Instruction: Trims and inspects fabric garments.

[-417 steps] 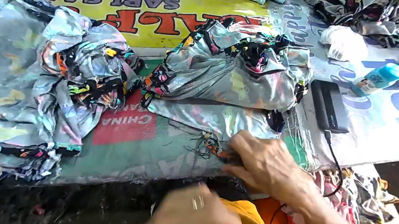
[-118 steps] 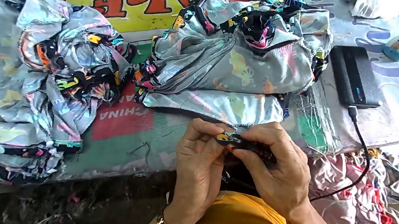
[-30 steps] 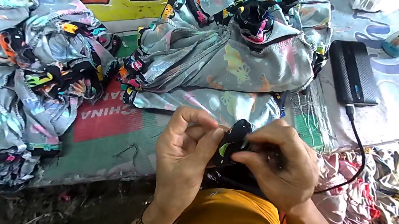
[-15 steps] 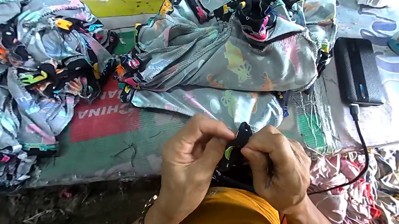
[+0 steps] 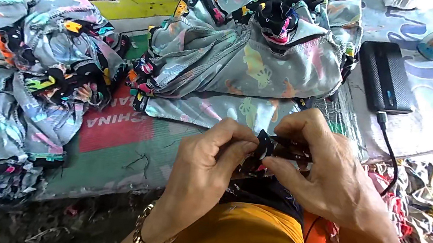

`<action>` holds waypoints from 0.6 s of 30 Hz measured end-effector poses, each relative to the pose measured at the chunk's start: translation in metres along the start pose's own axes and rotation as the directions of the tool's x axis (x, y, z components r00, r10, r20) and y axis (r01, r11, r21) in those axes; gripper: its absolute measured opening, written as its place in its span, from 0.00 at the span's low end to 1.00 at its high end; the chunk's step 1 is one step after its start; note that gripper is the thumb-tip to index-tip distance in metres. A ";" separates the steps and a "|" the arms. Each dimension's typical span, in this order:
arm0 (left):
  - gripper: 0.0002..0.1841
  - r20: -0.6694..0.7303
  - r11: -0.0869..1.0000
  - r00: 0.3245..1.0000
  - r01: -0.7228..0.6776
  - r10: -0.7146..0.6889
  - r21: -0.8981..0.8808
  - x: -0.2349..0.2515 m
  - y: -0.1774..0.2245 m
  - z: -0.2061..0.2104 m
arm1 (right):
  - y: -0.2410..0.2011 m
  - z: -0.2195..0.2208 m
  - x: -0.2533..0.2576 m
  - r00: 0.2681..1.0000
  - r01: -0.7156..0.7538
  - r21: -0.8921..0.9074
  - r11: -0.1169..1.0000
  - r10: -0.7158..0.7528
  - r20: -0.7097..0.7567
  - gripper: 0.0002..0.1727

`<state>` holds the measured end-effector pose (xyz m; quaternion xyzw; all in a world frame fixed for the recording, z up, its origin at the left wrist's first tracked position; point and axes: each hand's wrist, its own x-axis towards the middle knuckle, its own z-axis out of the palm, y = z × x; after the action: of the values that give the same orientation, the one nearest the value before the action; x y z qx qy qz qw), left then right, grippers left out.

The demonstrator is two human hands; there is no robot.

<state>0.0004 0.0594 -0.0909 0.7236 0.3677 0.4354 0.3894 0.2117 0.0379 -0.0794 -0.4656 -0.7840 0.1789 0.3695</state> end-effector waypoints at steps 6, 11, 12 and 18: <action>0.03 -0.026 0.997 1.000 -0.008 0.007 -0.072 0.010 0.004 -0.003 | 0.004 -0.011 0.003 0.998 0.024 0.007 1.000 -0.025 0.064 0.12; 0.03 -0.034 0.998 0.999 -0.037 0.036 -0.058 0.012 0.005 0.000 | 0.007 -0.004 0.007 0.995 0.088 0.025 0.996 -0.089 0.054 0.09; 0.03 -0.034 0.998 0.999 -0.037 0.035 -0.055 0.012 0.004 0.000 | 0.008 -0.003 0.008 0.994 0.095 0.027 0.995 -0.097 0.047 0.09; 0.03 -0.043 0.997 0.998 -0.055 0.053 -0.057 0.011 0.001 0.004 | 0.011 0.004 0.007 0.993 0.114 0.076 0.991 -0.115 0.004 0.06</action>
<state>0.0083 0.0679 -0.0877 0.7124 0.3434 0.4712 0.3904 0.2134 0.0498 -0.0856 -0.4047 -0.8037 0.1889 0.3932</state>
